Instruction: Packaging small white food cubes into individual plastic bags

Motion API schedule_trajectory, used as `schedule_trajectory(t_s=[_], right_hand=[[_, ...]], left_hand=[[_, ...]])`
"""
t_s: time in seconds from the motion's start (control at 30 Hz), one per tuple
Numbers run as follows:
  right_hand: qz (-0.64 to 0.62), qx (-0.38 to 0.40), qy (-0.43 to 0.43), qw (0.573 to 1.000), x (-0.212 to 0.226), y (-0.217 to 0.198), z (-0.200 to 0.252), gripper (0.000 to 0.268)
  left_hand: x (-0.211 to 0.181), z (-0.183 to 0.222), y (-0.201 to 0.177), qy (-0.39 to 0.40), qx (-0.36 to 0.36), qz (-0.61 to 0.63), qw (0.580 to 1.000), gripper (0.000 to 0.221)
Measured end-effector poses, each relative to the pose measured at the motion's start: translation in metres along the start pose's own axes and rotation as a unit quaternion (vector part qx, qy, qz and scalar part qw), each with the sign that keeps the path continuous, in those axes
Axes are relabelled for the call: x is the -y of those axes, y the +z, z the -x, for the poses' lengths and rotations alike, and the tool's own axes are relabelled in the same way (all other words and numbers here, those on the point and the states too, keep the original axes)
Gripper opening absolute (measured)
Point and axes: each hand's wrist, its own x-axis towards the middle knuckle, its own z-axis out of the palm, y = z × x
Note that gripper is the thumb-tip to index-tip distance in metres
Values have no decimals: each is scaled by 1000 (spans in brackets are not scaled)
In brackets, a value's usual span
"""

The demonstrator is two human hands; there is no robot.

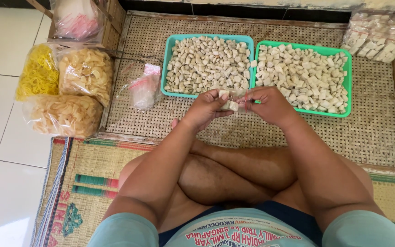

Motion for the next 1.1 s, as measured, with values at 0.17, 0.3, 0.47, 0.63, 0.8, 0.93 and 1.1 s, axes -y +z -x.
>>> schedule_trajectory(t_s=[0.17, 0.3, 0.47, 0.63, 0.8, 0.93, 1.1], right_hand=[[-6, -26, -17, 1000, 10, 4, 4, 8], [46, 11, -39, 998, 20, 3, 1, 11], [76, -16, -39, 996, 11, 5, 1, 12], [37, -38, -19, 998, -5, 2, 3, 16], [-5, -7, 6, 1000, 9, 0, 2, 13], [-27, -45, 77, 996, 11, 1, 4, 17], [-6, 14, 36, 999, 27, -2, 2, 13]], left_hand=[[0, 0, 1, -14, -15, 19, 1000, 32], [5, -1, -2, -30, -23, 25, 999, 32], [3, 3, 5, -30, -18, 17, 999, 30], [6, 0, -2, -12, -14, -6, 1000, 30], [-7, 7, 7, 1, -8, -45, 999, 28], [-5, 6, 6, 6, 1, -30, 1000, 27], [0, 3, 0, 12, 13, -37, 999, 25]])
